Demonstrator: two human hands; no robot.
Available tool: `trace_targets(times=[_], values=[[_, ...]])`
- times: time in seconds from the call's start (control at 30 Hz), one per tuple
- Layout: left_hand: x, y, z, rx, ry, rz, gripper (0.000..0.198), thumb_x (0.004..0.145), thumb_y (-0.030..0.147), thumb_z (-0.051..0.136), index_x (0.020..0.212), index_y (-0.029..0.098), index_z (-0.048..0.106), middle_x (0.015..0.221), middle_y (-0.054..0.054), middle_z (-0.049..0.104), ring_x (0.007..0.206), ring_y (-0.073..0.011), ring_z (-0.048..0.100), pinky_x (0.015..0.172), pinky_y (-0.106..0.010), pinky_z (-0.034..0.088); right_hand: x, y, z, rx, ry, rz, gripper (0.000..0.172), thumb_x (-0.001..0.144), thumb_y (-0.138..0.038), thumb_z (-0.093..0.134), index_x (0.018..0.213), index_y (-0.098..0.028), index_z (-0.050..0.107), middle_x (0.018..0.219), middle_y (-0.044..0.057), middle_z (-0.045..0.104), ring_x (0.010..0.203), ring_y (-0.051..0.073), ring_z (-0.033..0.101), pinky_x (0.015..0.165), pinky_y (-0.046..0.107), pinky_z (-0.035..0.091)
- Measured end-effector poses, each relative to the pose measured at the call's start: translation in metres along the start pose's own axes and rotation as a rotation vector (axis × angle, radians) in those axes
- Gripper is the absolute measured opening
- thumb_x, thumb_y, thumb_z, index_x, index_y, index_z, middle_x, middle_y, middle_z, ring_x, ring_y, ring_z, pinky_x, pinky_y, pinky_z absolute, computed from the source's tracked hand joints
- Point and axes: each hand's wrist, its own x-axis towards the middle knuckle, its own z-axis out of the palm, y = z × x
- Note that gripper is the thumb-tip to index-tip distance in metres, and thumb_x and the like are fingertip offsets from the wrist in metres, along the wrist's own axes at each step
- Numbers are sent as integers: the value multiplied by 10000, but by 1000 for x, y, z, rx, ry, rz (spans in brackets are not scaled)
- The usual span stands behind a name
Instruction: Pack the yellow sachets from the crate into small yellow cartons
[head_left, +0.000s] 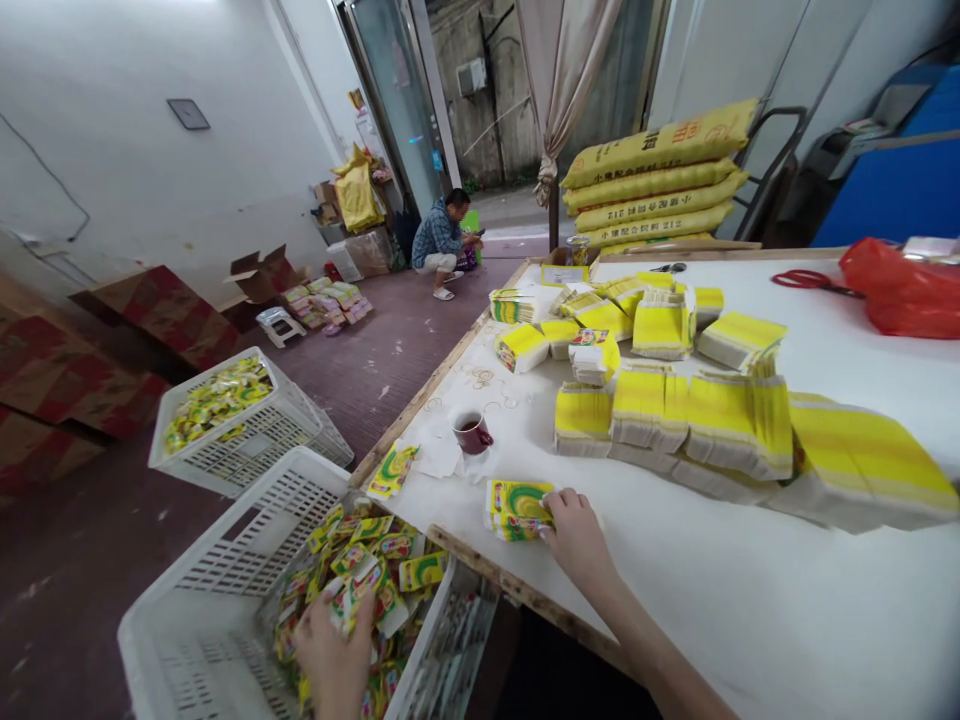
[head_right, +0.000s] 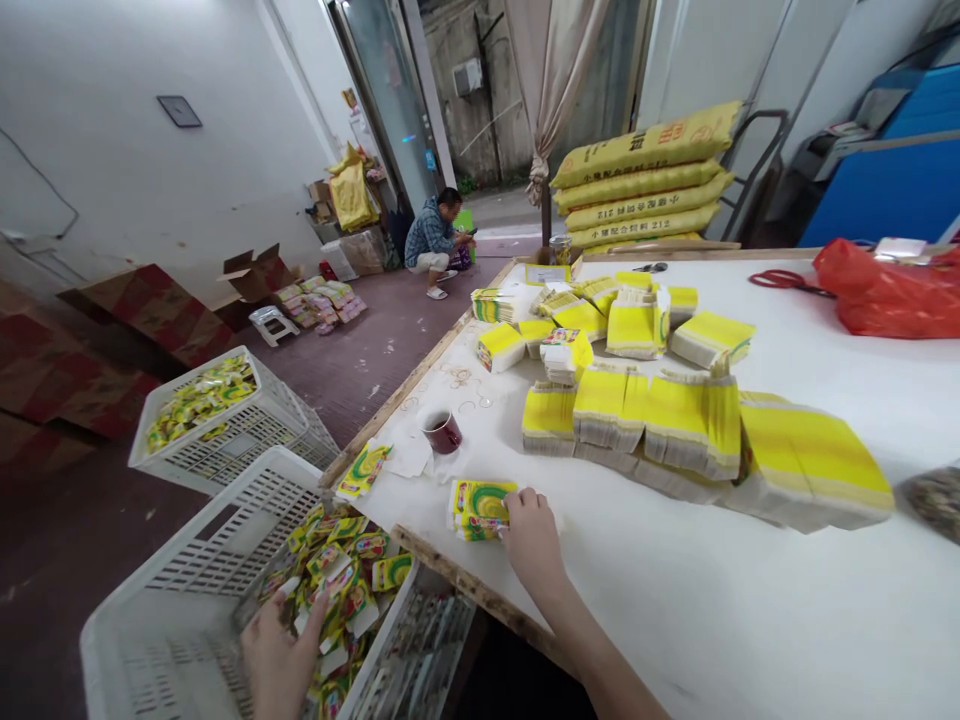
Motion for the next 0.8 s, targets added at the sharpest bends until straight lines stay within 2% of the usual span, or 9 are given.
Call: trace_targets(times=[0.07,0.13,0.2,0.3,0.4,0.5,0.6,0.7,0.8], values=[[-12,22,14,-205,-102,-28,601,606,686,660,936,183,636,981,-127,626,1043,-361,588,853,-501,541,0,0,1,-4,8,12,264,781,-95,705,1031,-158,648,1061,126,649,1010,295,585,898,384,454],[-23,49,25,-415,-234,-77,604,610,680,711,952,185,655,1053,-122,632,1024,-321,617,841,-455,563,-1,0,0,-34,42,45,311,774,-118,730,1067,-161,635,1074,130,646,1002,296,586,881,383,449],[-31,73,34,-574,-328,-114,610,602,668,760,960,183,665,1040,-110,660,973,-284,646,835,-408,570,-1,0,0,-71,63,79,306,778,-149,739,1064,-173,634,1081,130,644,1005,302,588,867,385,446],[-42,99,44,-688,-446,-106,554,670,602,774,999,171,659,1014,-113,694,938,-257,674,849,-375,564,-1,-1,-3,-77,3,88,182,800,-150,711,970,-179,655,1073,128,647,1027,308,589,860,380,442],[-56,118,51,-673,-528,11,414,790,488,715,1065,183,661,1099,-131,705,977,-263,687,864,-385,568,0,-2,-6,-39,-62,44,110,807,-109,668,897,-173,666,1051,131,648,1028,300,586,875,369,433],[-71,137,58,-573,-531,302,322,830,327,678,1131,213,674,1335,-146,639,1233,-308,600,1046,-461,489,0,0,-8,6,-86,-10,151,795,-72,642,911,-167,659,1042,124,646,1017,288,582,887,357,432],[-81,152,65,-433,-709,517,420,799,168,644,1213,227,672,1440,-129,584,1353,-319,511,1148,-528,389,-1,3,-10,47,-100,-68,224,769,-32,628,948,-166,646,1058,113,646,1025,283,576,893,351,437],[-86,158,72,-332,-845,542,490,751,100,625,1219,229,688,1388,-118,631,1301,-333,553,1116,-572,414,-3,5,-10,83,-33,-55,302,773,-34,633,1040,-176,634,1107,111,640,1045,277,575,909,358,443],[-85,155,74,-313,-853,541,456,769,121,619,1208,220,696,1379,-116,641,1281,-332,567,1106,-583,419,-6,5,-9,21,39,47,278,794,-95,673,1058,-179,647,1112,130,633,1039,298,578,902,386,444]])
